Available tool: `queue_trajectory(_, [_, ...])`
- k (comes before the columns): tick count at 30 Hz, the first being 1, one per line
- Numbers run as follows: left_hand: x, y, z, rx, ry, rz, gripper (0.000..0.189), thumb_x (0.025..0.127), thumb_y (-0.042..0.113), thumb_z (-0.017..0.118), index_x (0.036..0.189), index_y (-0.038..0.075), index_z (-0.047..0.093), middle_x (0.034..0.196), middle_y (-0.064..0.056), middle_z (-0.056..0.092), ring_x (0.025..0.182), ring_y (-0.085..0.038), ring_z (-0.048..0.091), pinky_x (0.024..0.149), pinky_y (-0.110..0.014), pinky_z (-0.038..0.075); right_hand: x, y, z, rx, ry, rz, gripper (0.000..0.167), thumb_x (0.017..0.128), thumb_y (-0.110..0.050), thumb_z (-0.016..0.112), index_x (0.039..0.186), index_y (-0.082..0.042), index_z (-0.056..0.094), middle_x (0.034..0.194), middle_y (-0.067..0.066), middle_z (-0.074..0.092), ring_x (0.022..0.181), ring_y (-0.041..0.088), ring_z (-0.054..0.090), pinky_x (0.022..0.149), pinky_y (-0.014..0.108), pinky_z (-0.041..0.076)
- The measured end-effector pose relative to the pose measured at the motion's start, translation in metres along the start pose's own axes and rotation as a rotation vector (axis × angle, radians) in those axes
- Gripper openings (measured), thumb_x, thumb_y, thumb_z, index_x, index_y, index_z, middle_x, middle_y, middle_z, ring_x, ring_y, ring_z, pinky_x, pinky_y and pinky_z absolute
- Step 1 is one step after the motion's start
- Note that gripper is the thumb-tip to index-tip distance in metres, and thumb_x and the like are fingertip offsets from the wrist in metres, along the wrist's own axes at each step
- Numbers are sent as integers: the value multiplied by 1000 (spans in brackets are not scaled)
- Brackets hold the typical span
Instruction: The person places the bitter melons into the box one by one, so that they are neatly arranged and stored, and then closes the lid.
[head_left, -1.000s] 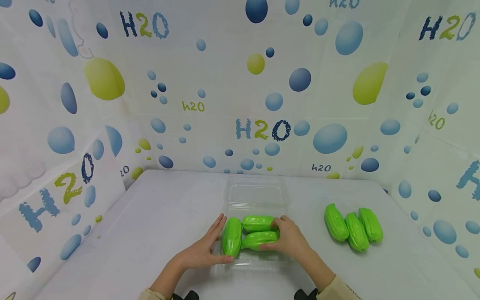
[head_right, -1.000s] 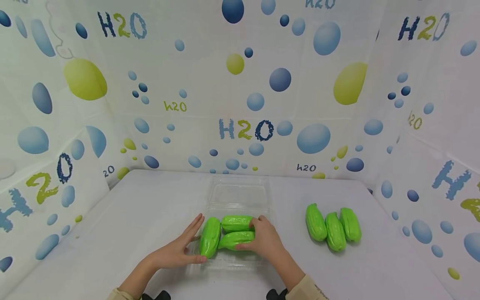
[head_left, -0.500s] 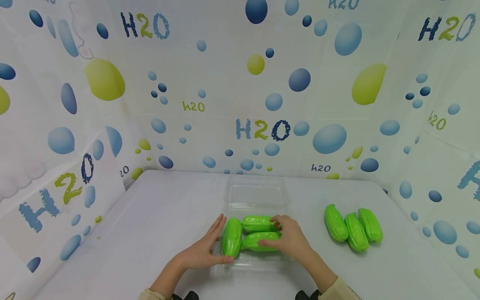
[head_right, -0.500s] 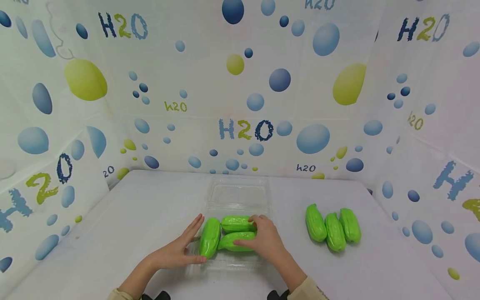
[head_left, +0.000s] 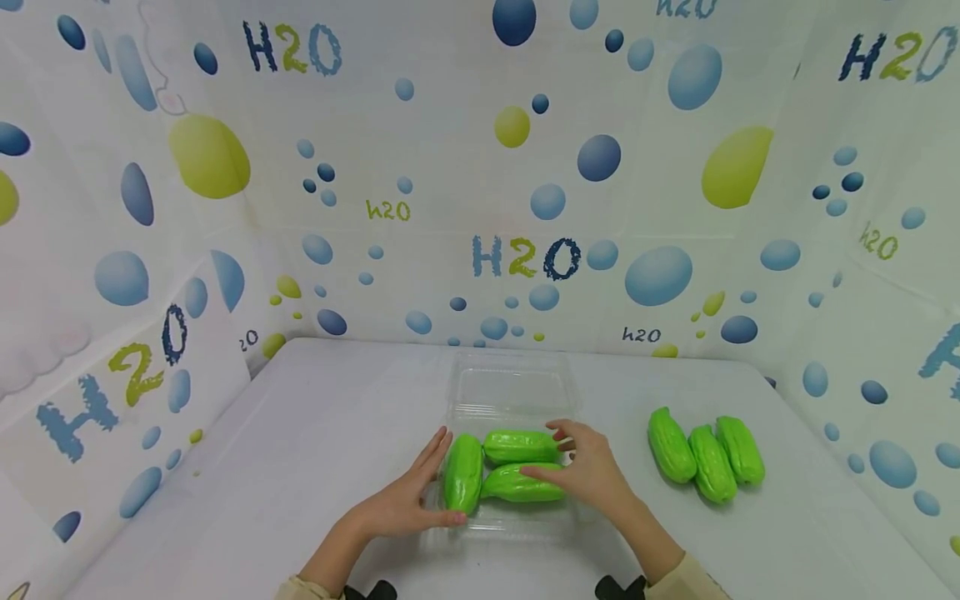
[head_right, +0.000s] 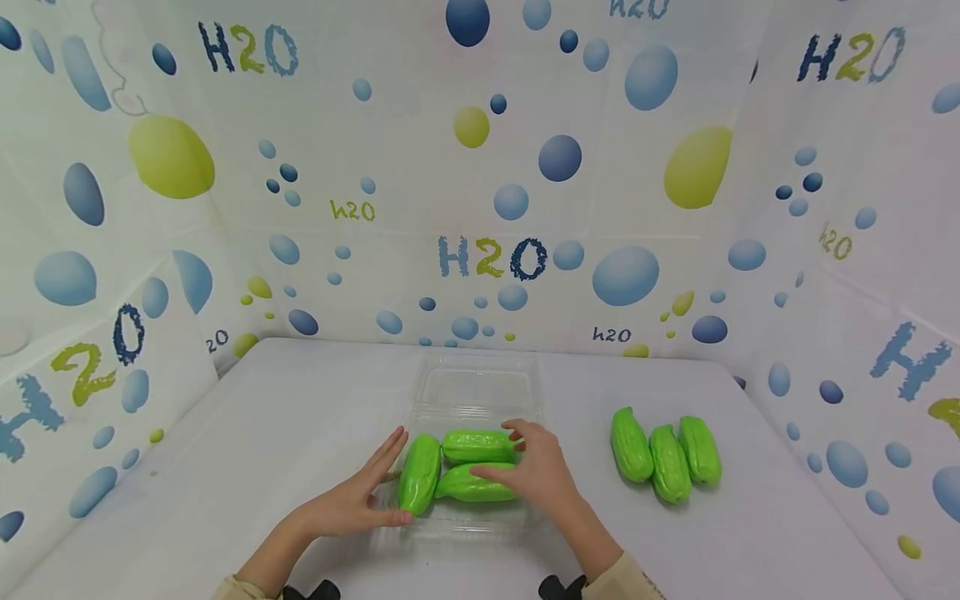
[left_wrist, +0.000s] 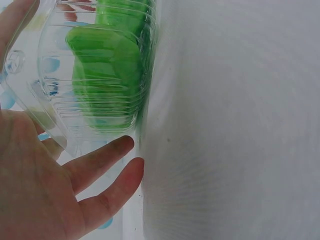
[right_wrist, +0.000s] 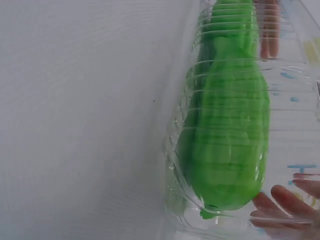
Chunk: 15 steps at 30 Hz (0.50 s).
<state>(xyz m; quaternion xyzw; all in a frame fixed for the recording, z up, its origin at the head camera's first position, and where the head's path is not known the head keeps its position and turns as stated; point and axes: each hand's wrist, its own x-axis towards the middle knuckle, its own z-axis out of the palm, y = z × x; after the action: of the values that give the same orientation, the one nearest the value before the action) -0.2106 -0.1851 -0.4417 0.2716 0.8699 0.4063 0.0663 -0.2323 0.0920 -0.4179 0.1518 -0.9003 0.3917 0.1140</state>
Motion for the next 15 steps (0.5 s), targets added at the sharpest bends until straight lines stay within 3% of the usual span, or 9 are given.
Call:
queue_trajectory(7, [0,0,0,5,2,-8,107,76,44,71,148,11,-2,152,-12,-9,137,-35,4,101,-56,25,1,1,-6,60,45,-13,75,60,-42,83,120,-5,57,105,15,62,92,30,62,79,43,50])
queue_trajectory(15, [-1,1,0,0,-4,-6,107,77,44,71,147,11,-2,152,-11,-10,137,-35,3,102,-56,24,1,8,-16,100,99,-4,71,62,-43,82,122,-13,57,105,9,64,94,30,63,80,41,50])
